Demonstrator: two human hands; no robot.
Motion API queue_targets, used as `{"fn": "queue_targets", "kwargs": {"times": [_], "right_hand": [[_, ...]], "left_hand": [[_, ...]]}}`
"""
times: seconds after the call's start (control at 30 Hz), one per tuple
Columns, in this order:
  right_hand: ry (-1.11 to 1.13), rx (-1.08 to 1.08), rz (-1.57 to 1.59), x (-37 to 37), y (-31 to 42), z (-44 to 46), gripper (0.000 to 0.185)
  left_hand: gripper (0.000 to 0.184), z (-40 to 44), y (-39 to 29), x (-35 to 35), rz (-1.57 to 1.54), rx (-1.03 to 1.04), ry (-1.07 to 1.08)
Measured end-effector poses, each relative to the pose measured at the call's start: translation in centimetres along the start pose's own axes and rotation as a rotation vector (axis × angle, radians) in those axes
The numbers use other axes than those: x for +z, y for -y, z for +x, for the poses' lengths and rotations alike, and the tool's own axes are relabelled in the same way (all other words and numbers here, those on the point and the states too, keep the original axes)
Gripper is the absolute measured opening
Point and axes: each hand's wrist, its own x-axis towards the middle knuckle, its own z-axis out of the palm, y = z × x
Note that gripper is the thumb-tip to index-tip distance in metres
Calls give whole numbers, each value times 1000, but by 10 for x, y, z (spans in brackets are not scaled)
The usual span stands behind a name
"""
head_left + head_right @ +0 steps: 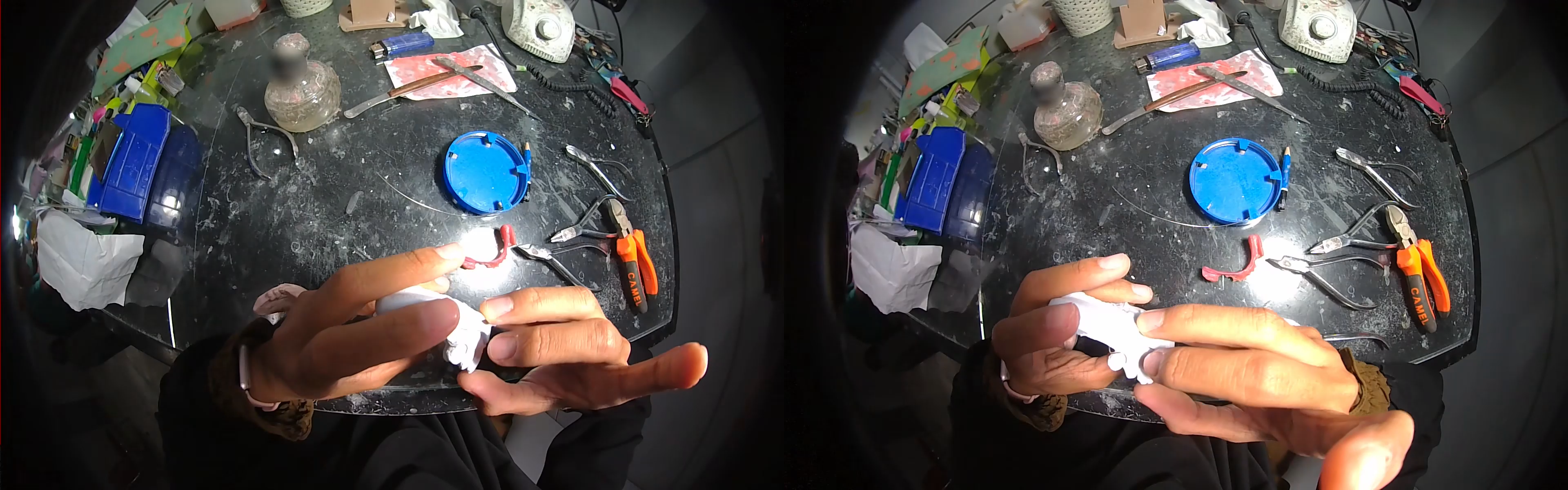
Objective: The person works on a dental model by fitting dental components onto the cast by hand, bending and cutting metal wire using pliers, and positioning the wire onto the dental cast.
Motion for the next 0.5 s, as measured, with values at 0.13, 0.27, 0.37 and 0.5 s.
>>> {"fn": "queue_targets", "kwargs": {"times": [0.13, 0.27, 0.37, 0.5], "right_hand": [[51, -6, -3, -3, -3, 4, 134], [99, -13, 2, -5, -6, 6, 134], [129, -14, 0, -6, -6, 7, 134], [159, -13, -4, -6, -3, 7, 134]], "left_hand": [[87, 1, 0, -2, 33, -2, 18], [90, 3, -2, -1, 48, -7, 14], [85, 1, -1, -1, 21, -5, -5], [77, -2, 4, -1, -43, 39, -16]]}}
